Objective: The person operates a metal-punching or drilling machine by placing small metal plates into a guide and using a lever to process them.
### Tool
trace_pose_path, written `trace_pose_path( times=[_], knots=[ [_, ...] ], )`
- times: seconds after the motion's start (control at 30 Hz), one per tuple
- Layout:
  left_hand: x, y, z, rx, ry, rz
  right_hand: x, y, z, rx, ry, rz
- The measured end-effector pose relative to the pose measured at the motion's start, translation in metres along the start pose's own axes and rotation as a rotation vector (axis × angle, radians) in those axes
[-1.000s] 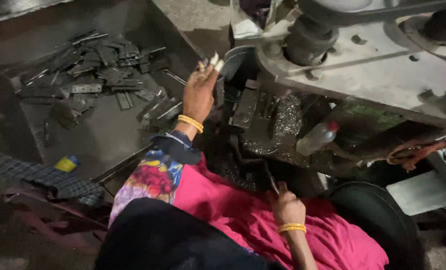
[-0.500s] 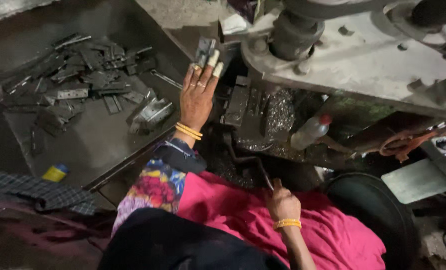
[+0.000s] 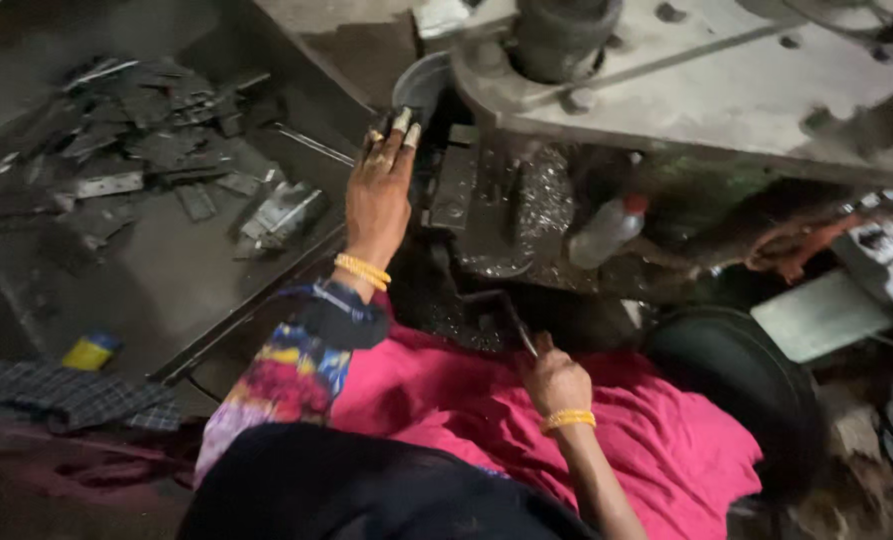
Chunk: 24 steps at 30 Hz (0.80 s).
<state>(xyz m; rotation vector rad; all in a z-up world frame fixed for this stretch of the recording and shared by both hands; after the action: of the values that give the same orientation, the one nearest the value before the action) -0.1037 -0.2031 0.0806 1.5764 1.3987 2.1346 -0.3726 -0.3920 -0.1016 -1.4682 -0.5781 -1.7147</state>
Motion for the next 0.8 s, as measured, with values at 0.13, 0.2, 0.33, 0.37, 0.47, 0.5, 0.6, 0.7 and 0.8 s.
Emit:
trace_pose_path(
  times=[0.13, 0.2, 0.33, 0.37, 0.47, 0.5, 0.6, 0.7, 0.8],
  knots=[
    [-0.013, -0.046, -0.081, 0.062, -0.136, 0.457, -0.017, 0.003, -0.011, 0.062, -0.013, -0.04],
    [-0.038, -0.065, -0.119, -0.121, 0.01, 0.349, -0.02, 0.009, -0.014, 0.056, 0.03, 0.002],
    [-0.077, -0.083, -0.127, -0.16, 0.083, 0.279, -0.016, 0.006, -0.015, 0.027, 0.044, 0.032],
    [-0.086, -0.077, -0.12, -0.108, -0.052, 0.326, -0.014, 0.006, -0.014, 0.014, 0.047, 0.042],
    [-0.087, -0.071, -0.115, 0.015, -0.098, 0.424, -0.002, 0.003, -0.005, 0.045, -0.03, -0.05],
    [-0.085, -0.072, -0.113, 0.096, -0.004, 0.479, 0.007, -0.002, 0.0, 0.099, -0.114, -0.143],
    [-0.091, -0.062, -0.102, 0.05, 0.05, 0.564, 0.047, 0.017, 0.015, 0.115, -0.001, 0.065],
    [-0.112, -0.039, -0.093, 0.116, 0.07, 0.657, 0.066, 0.032, 0.024, 0.159, 0.003, 0.02],
    [-0.116, -0.035, -0.096, 0.094, 0.192, 0.637, 0.038, 0.036, 0.0, 0.167, 0.048, -0.02]
  ],
)
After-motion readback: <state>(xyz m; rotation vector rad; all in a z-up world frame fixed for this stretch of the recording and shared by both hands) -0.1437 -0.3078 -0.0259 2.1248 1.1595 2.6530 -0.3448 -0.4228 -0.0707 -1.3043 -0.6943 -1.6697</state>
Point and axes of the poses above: each hand's wrist, its own y-axis towards the middle knuckle, its own x-axis out of the back of the hand, z = x × y, the point moved 1 cm from there along y, towards the middle knuckle, and after that the axes turned 8 degrees about -x, right-handed, at the moved point
